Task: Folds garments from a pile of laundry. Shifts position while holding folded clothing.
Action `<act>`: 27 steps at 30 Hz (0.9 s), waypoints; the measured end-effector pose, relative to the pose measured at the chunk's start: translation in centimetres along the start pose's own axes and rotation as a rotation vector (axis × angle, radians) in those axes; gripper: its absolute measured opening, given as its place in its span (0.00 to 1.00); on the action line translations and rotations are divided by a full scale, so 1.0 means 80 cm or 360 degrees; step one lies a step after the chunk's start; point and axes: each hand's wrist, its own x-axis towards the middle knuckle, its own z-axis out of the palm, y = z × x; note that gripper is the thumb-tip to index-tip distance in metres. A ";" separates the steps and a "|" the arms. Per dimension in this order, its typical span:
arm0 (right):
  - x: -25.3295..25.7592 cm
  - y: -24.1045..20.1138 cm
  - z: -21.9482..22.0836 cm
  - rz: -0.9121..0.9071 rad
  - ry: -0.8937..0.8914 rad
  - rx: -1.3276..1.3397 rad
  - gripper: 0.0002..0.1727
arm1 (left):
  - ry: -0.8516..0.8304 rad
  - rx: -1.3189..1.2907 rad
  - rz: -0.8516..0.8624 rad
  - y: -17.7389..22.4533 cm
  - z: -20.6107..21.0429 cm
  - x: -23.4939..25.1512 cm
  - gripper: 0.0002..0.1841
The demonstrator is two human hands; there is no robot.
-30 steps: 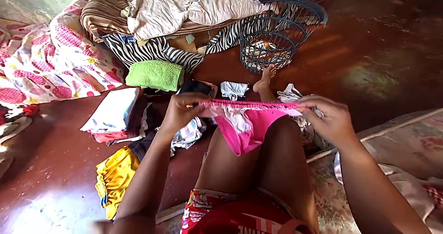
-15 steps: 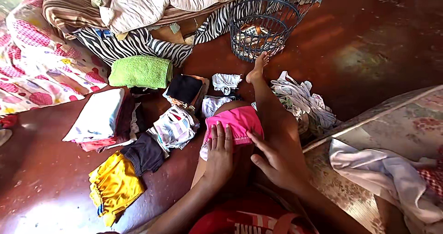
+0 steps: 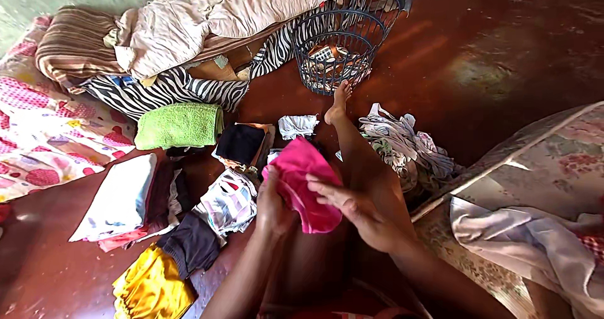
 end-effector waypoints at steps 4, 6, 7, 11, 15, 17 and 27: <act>-0.006 0.058 -0.065 0.0042 0.0488 0.0055 0.42 | 0.0286 0.0298 0.0127 -0.006 -0.031 0.085 0.25; -0.016 0.083 -0.088 0.0186 0.0712 0.0092 0.33 | 0.0408 0.0405 0.0176 -0.021 -0.052 0.129 0.21; -0.020 0.093 -0.096 0.0269 0.0816 0.0116 0.30 | 0.0439 0.0433 0.0151 -0.027 -0.059 0.148 0.19; -0.033 0.113 -0.110 0.0546 0.1045 0.0358 0.28 | 0.0396 0.0458 -0.0040 -0.052 -0.059 0.215 0.13; -0.030 0.120 -0.120 0.0570 0.1027 0.0666 0.32 | 0.0324 0.0397 -0.0145 -0.072 -0.014 0.281 0.17; -0.028 0.123 -0.121 0.0561 0.0986 0.0699 0.31 | 0.0234 0.0239 -0.0156 -0.086 0.002 0.318 0.16; -0.029 0.122 -0.164 0.0495 0.1002 0.0718 0.28 | 0.0502 0.0618 -0.0601 -0.211 -0.093 0.425 0.26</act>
